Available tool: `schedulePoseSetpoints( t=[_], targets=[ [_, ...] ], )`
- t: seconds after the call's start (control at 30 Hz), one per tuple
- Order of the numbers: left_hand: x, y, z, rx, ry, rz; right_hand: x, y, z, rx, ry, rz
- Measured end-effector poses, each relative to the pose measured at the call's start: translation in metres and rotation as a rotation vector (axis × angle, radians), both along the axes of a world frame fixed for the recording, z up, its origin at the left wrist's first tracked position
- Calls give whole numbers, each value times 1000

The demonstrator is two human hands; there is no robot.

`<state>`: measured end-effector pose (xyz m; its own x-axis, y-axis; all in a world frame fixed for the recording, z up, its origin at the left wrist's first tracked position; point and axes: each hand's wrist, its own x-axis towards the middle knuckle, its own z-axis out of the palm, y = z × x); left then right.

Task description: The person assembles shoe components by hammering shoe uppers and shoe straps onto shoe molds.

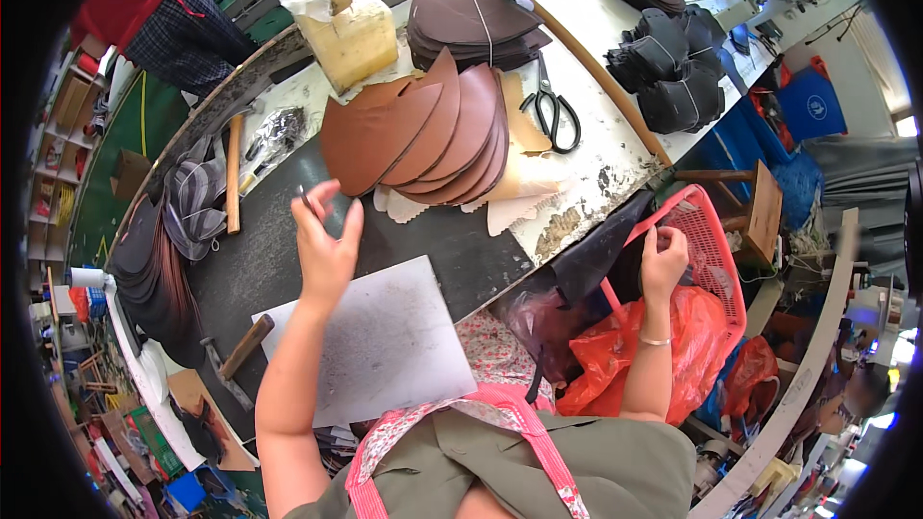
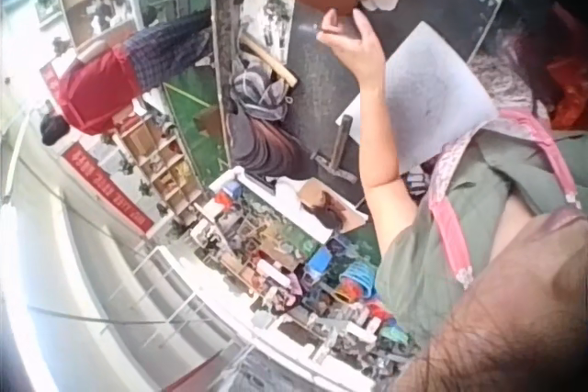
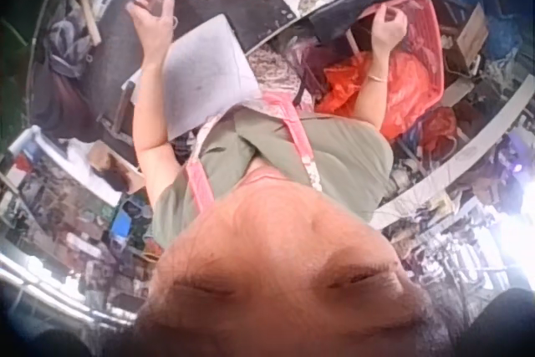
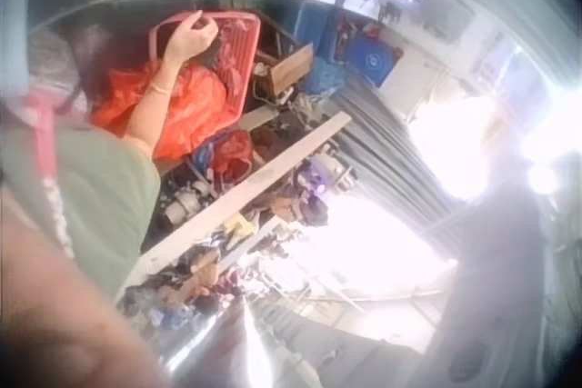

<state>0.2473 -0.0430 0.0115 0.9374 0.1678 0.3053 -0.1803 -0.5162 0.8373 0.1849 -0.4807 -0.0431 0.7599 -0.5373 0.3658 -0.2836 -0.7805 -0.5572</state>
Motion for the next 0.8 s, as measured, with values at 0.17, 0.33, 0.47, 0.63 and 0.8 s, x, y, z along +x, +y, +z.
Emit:
schedulePoseSetpoints(
  t=[0.17, 0.33, 0.47, 0.63, 0.8],
  targets=[
    [65, 36, -35, 15, 166, 178, 49, 112, 65, 857, -72, 442],
    [88, 14, -30, -127, 296, 101, 153, 161, 47, 729, 279, 444],
    [91, 0, -24, -34, 332, 70, 205, 167, 27, 1044, 452, 422],
    [75, -18, -4, -130, 421, -12, 190, 195, 68, 1018, 337, 475],
    [61, -24, -27, -181, 285, -73, 168, 219, 91, 403, 288, 583]
  ],
)
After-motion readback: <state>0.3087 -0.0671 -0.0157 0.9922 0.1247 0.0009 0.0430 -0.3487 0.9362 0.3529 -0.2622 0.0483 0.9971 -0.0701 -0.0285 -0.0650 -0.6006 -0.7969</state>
